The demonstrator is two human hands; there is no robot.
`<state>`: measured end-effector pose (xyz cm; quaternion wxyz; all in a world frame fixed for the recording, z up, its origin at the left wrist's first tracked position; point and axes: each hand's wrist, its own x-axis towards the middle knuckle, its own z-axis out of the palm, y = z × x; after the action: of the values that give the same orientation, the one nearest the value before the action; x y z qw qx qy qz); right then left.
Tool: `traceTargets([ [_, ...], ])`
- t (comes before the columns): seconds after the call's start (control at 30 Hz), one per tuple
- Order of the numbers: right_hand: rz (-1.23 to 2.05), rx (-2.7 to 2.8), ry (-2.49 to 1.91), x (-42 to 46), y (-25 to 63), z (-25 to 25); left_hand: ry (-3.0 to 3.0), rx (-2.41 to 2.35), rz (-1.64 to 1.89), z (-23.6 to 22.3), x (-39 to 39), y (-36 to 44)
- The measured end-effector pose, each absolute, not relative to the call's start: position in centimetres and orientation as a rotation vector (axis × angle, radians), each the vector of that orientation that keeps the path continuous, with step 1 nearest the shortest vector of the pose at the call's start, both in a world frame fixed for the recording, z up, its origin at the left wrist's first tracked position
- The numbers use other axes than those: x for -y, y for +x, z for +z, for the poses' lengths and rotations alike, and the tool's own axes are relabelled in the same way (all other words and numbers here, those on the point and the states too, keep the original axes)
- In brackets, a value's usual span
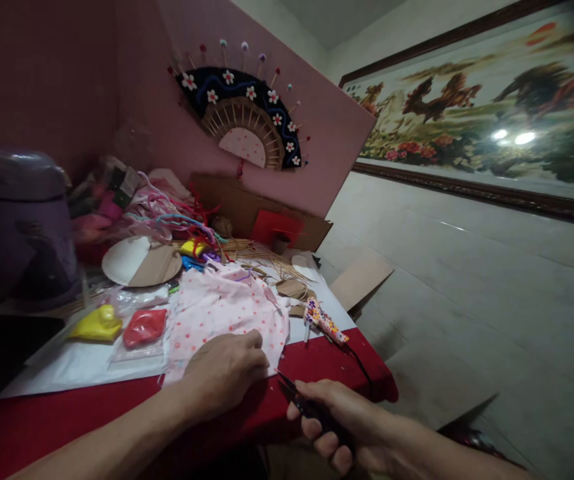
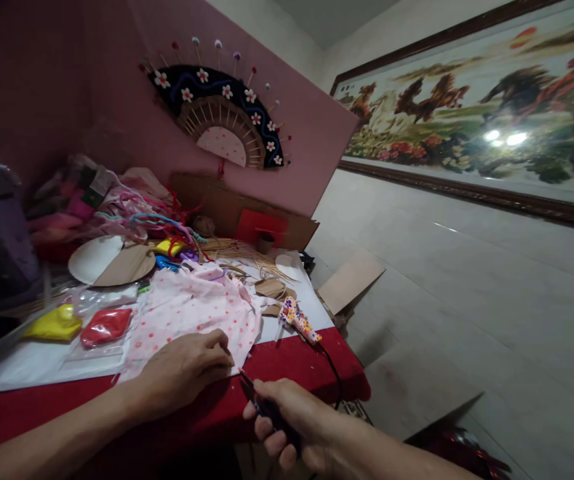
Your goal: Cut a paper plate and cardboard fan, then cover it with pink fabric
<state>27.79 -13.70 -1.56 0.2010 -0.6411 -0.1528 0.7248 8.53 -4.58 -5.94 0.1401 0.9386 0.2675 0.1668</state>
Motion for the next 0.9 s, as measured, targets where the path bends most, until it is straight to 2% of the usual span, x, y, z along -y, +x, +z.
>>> traceTargets([
  [0.5,2.068,0.496,-1.686,12.2,27.7,-2.4,2.990,-0.870,0.381,-4.4,6.0,10.0],
  [0.9,2.099,0.447,-1.577,11.1,27.1,-3.0,2.883,-0.930,0.449,-5.5,5.4,9.7],
])
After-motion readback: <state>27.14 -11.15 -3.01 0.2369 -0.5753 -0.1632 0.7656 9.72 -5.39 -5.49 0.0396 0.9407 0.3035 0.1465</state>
